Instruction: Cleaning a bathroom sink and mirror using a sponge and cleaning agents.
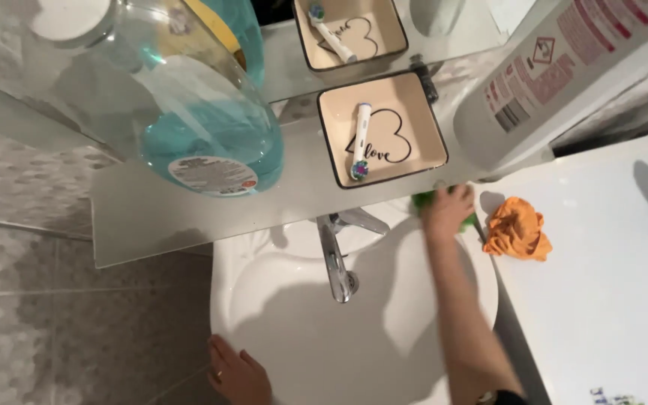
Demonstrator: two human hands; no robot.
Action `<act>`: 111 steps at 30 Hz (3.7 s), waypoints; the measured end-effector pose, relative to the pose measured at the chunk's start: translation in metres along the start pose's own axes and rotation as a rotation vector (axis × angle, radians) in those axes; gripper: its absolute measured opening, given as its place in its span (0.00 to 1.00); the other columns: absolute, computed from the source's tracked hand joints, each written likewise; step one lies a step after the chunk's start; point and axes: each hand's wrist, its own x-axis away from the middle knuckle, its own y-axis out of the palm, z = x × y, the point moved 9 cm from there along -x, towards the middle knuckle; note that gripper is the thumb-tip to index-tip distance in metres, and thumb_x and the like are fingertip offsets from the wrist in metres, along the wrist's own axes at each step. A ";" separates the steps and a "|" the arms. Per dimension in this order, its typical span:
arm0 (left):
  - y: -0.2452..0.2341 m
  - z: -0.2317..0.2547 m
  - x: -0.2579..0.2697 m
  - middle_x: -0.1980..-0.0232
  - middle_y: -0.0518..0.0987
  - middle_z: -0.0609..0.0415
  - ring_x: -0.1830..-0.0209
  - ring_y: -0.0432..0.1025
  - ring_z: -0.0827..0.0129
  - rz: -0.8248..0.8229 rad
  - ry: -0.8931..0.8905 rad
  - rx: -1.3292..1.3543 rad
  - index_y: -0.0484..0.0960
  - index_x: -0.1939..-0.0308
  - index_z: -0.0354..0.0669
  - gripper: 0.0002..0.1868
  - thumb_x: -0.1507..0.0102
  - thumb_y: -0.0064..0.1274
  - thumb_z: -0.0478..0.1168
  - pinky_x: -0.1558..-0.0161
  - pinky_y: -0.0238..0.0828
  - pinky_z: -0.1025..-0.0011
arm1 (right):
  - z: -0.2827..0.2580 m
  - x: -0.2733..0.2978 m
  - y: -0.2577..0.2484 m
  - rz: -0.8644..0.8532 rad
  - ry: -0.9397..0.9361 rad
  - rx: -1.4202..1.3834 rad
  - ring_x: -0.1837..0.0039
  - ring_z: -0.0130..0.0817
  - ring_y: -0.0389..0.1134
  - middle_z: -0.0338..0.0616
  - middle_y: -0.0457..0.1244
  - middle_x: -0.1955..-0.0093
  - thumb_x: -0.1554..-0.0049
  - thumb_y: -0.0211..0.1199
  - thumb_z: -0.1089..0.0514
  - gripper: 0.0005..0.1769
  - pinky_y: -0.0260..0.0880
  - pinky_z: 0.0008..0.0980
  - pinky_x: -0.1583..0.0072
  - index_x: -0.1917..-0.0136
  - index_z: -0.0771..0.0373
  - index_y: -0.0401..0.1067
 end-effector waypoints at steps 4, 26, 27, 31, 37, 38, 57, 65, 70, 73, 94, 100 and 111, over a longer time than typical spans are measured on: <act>-0.008 -0.001 0.001 0.19 0.56 0.41 0.22 0.57 0.52 0.074 0.079 0.041 0.50 0.20 0.35 0.40 0.34 0.46 0.41 0.27 0.50 0.45 | -0.018 0.060 0.104 -0.265 -0.012 0.122 0.36 0.50 0.65 0.51 0.64 0.41 0.39 0.65 0.54 0.16 0.64 0.53 0.37 0.38 0.57 0.74; -0.061 0.026 0.009 0.20 0.56 0.36 0.23 0.55 0.48 0.117 0.170 0.163 0.50 0.21 0.30 0.39 0.34 0.44 0.39 0.29 0.47 0.39 | 0.036 0.129 -0.083 -0.629 -0.186 0.348 0.21 0.48 0.52 0.41 0.52 0.20 0.44 0.59 0.61 0.27 0.53 0.62 0.28 0.32 0.43 0.69; -0.060 0.026 0.008 0.20 0.56 0.36 0.23 0.55 0.48 0.117 0.169 0.165 0.50 0.21 0.30 0.39 0.34 0.44 0.39 0.29 0.47 0.39 | 0.034 0.160 -0.089 -0.628 -0.188 0.348 0.21 0.48 0.52 0.41 0.52 0.20 0.44 0.59 0.61 0.27 0.53 0.62 0.28 0.32 0.43 0.69; -0.062 0.020 0.013 0.21 0.57 0.36 0.23 0.56 0.47 0.118 0.153 0.176 0.51 0.20 0.32 0.39 0.33 0.45 0.38 0.29 0.49 0.38 | -0.015 0.269 -0.090 -1.260 -0.389 0.337 0.27 0.47 0.52 0.47 0.47 0.22 0.46 0.61 0.56 0.32 0.51 0.54 0.30 0.29 0.46 0.62; -0.067 0.028 0.007 0.22 0.57 0.33 0.23 0.55 0.44 0.106 0.160 0.220 0.50 0.21 0.30 0.39 0.34 0.45 0.37 0.30 0.49 0.37 | 0.025 0.179 0.021 -0.845 -0.782 0.662 0.26 0.47 0.56 0.51 0.51 0.24 0.38 0.57 0.51 0.31 0.57 0.54 0.30 0.23 0.52 0.58; -0.064 0.025 0.007 0.22 0.57 0.31 0.24 0.55 0.42 0.063 0.146 0.198 0.49 0.22 0.28 0.38 0.33 0.45 0.37 0.30 0.47 0.36 | 0.015 0.141 0.025 -0.695 -0.773 0.728 0.24 0.45 0.55 0.47 0.48 0.20 0.39 0.56 0.52 0.32 0.60 0.48 0.32 0.23 0.46 0.54; -0.061 0.021 0.012 0.21 0.58 0.34 0.22 0.55 0.47 0.166 0.242 0.121 0.53 0.24 0.26 0.36 0.34 0.42 0.39 0.29 0.46 0.42 | -0.036 0.277 0.156 -0.587 -0.067 0.002 0.42 0.62 0.66 0.91 0.48 0.29 0.42 0.57 0.58 0.34 0.74 0.47 0.44 0.25 0.69 0.58; -0.074 0.016 0.007 0.22 0.58 0.32 0.24 0.55 0.45 0.112 0.190 0.323 0.53 0.23 0.26 0.38 0.35 0.46 0.38 0.28 0.45 0.42 | -0.095 0.273 0.116 -0.753 -0.263 0.372 0.31 0.50 0.60 0.57 0.59 0.34 0.45 0.57 0.59 0.28 0.64 0.50 0.33 0.31 0.62 0.65; -0.075 0.020 0.006 0.22 0.56 0.35 0.22 0.54 0.48 0.067 0.151 0.309 0.52 0.23 0.28 0.39 0.36 0.45 0.38 0.29 0.47 0.42 | -0.064 0.283 0.077 -0.975 -0.473 0.276 0.27 0.52 0.57 0.53 0.57 0.30 0.42 0.57 0.55 0.25 0.58 0.58 0.30 0.31 0.53 0.66; -0.075 0.022 0.004 0.21 0.54 0.36 0.22 0.53 0.48 0.054 0.139 0.300 0.51 0.22 0.29 0.38 0.34 0.44 0.37 0.29 0.48 0.42 | -0.009 0.214 0.052 -0.798 -0.435 0.461 0.27 0.53 0.56 0.53 0.55 0.26 0.42 0.58 0.55 0.27 0.55 0.57 0.29 0.29 0.51 0.64; -0.080 0.022 0.009 0.22 0.58 0.36 0.22 0.55 0.49 0.087 0.152 0.282 0.54 0.23 0.28 0.38 0.35 0.47 0.37 0.29 0.48 0.40 | -0.078 0.340 0.002 -1.338 -0.469 -0.041 0.21 0.59 0.45 0.55 0.46 0.18 0.43 0.58 0.58 0.33 0.43 0.68 0.28 0.24 0.49 0.60; -0.067 0.021 0.009 0.20 0.57 0.35 0.21 0.53 0.48 0.121 0.175 0.286 0.53 0.21 0.28 0.36 0.32 0.44 0.38 0.28 0.46 0.39 | 0.000 0.196 -0.014 -0.968 -0.538 0.675 0.22 0.54 0.50 0.56 0.46 0.20 0.44 0.63 0.50 0.36 0.53 0.61 0.29 0.24 0.49 0.57; -0.067 0.018 0.017 0.20 0.58 0.34 0.21 0.54 0.46 0.219 0.245 0.256 0.53 0.20 0.28 0.36 0.29 0.38 0.42 0.27 0.44 0.35 | -0.028 0.353 -0.009 -1.199 -0.471 -0.208 0.19 0.48 0.53 0.40 0.57 0.22 0.39 0.58 0.48 0.21 0.46 0.76 0.28 0.33 0.45 0.73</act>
